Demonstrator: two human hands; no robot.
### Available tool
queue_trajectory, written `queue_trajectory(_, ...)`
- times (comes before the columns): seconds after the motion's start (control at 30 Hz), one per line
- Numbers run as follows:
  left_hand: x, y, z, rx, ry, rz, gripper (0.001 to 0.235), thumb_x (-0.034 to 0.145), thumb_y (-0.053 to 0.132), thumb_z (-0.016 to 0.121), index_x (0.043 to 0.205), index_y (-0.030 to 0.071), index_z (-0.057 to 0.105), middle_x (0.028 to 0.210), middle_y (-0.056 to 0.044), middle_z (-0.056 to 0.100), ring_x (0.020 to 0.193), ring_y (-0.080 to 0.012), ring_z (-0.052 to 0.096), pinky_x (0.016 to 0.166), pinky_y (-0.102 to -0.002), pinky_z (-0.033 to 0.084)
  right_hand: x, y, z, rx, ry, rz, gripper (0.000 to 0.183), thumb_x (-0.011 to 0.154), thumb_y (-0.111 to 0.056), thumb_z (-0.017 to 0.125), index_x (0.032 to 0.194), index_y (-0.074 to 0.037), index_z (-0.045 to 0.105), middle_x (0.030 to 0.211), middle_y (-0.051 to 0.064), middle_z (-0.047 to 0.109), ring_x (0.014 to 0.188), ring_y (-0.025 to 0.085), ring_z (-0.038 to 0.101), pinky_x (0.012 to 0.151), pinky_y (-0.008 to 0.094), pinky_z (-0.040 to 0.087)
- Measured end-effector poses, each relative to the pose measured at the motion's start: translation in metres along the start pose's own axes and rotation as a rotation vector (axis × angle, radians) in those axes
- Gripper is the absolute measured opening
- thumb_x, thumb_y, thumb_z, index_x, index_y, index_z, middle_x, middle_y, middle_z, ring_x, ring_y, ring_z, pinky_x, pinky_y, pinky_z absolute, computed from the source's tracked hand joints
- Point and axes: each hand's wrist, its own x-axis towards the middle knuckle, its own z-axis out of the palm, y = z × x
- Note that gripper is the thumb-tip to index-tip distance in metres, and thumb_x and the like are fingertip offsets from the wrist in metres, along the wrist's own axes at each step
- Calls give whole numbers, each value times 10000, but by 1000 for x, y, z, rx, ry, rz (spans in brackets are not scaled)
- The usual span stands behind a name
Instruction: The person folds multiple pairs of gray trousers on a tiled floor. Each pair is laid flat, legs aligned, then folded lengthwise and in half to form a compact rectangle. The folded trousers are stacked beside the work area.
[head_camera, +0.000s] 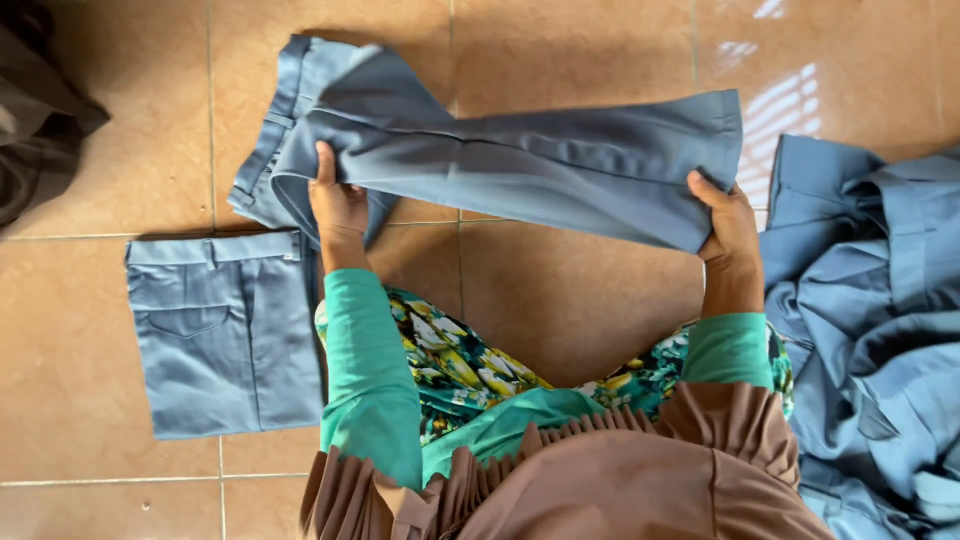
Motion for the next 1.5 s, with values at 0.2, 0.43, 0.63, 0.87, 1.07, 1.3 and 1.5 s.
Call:
queue_trajectory(0.2, 48, -57, -121, 345, 382, -132, 563, 940, 461, 749, 1277, 41, 584, 1032, -241, 620, 734, -350, 655, 532, -383, 531, -1, 83, 27, -104, 22, -22, 546, 876, -124, 863, 1357, -54, 614, 1183, 203, 587, 1119, 346, 576, 941, 547, 478)
queue_trajectory(0.43, -16, -62, -129, 1920, 304, 99, 457, 806, 484, 768, 968, 61, 702, 748, -127, 729, 728, -380, 756, 558, -510, 612, 12, 124, -23, -817, 99, -21, 550, 914, -389, 792, 1386, -148, 644, 922, 29, 704, 883, 207, 682, 749, 386, 497)
queue_trajectory(0.63, -73, -116, -49, 2100, -634, 419, 308, 838, 424, 777, 1114, 351, 661, 976, 58, 722, 946, -216, 754, 789, -378, 614, 1, 126, -15, -788, 122, -157, 566, 908, -231, 815, 1406, -44, 621, 905, 108, 718, 864, 250, 698, 723, 403, 537)
queue_trajectory(0.87, -64, -121, -47, 2146, -975, 1072, 136, 758, 123, 751, 779, 218, 656, 778, 19, 638, 619, -186, 702, 573, -329, 573, -35, 89, 2, -661, 85, -46, 667, 909, -81, 770, 1503, 9, 479, 1125, 261, 681, 1072, 417, 676, 827, 555, 566)
queue_trajectory(1.07, -50, -132, -60, 2201, -1113, 1053, 144, 766, 117, 744, 831, 218, 664, 867, 12, 624, 649, -194, 714, 580, -356, 581, 2, 121, -30, -632, 123, 121, 477, 942, -248, 775, 1357, -64, 628, 1092, 185, 715, 983, 356, 715, 768, 481, 602)
queue_trajectory(1.3, -40, -138, -73, 2147, -1088, 1259, 151, 732, 187, 767, 777, 236, 631, 816, 30, 615, 617, -177, 692, 556, -347, 556, 19, 135, -40, -797, 126, 158, 439, 926, -444, 759, 1260, -166, 703, 925, 108, 732, 765, 276, 739, 640, 424, 582)
queue_trajectory(1.5, -35, -151, -89, 2139, -936, 1329, 142, 714, 107, 706, 703, 221, 622, 667, 28, 583, 542, -176, 660, 550, -367, 518, -12, 112, -9, -844, 157, 54, 369, 925, -275, 757, 1196, -26, 728, 907, 179, 722, 776, 297, 720, 636, 415, 550)
